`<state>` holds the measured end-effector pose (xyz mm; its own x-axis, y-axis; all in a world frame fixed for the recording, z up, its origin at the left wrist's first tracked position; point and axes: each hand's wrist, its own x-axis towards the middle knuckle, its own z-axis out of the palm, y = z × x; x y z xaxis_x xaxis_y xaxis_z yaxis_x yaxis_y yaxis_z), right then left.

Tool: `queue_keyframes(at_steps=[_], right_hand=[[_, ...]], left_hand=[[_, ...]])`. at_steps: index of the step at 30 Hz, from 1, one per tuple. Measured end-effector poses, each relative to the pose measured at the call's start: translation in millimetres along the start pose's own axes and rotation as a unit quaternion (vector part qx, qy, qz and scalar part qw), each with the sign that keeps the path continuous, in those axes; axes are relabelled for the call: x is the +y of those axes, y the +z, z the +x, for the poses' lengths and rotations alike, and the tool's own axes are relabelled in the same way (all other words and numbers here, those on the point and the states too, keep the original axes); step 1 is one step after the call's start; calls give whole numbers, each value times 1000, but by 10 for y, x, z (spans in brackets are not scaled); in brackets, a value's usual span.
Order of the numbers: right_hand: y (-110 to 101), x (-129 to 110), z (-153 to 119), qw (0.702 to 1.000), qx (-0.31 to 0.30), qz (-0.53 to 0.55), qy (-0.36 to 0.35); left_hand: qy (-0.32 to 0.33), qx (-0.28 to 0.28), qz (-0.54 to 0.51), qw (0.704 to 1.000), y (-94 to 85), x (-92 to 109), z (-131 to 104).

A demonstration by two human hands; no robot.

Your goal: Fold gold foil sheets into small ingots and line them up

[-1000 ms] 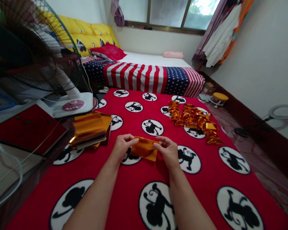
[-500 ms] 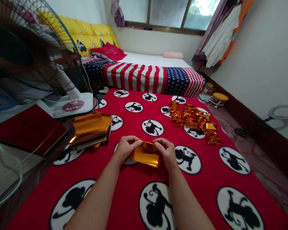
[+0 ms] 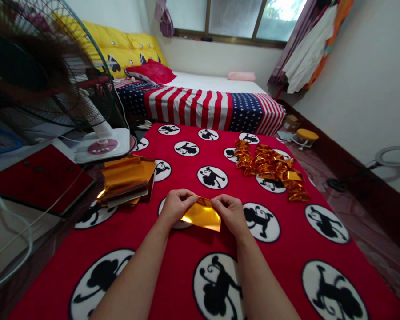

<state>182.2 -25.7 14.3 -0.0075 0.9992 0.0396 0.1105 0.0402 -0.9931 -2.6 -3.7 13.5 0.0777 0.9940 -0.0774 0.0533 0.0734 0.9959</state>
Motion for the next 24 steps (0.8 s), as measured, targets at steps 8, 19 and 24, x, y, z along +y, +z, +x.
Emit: queue_keyframes(at_steps=[8, 19, 24], right_hand=[[-14, 16, 25, 990, 76, 115, 28], [131, 48, 27, 965, 105, 238, 31], [147, 76, 46, 963, 150, 223, 15]], left_hand=[[3, 20, -129, 991, -84, -29, 43], [0, -19, -95, 995, -31, 38, -16], [0, -38, -66, 997, -27, 21, -8]])
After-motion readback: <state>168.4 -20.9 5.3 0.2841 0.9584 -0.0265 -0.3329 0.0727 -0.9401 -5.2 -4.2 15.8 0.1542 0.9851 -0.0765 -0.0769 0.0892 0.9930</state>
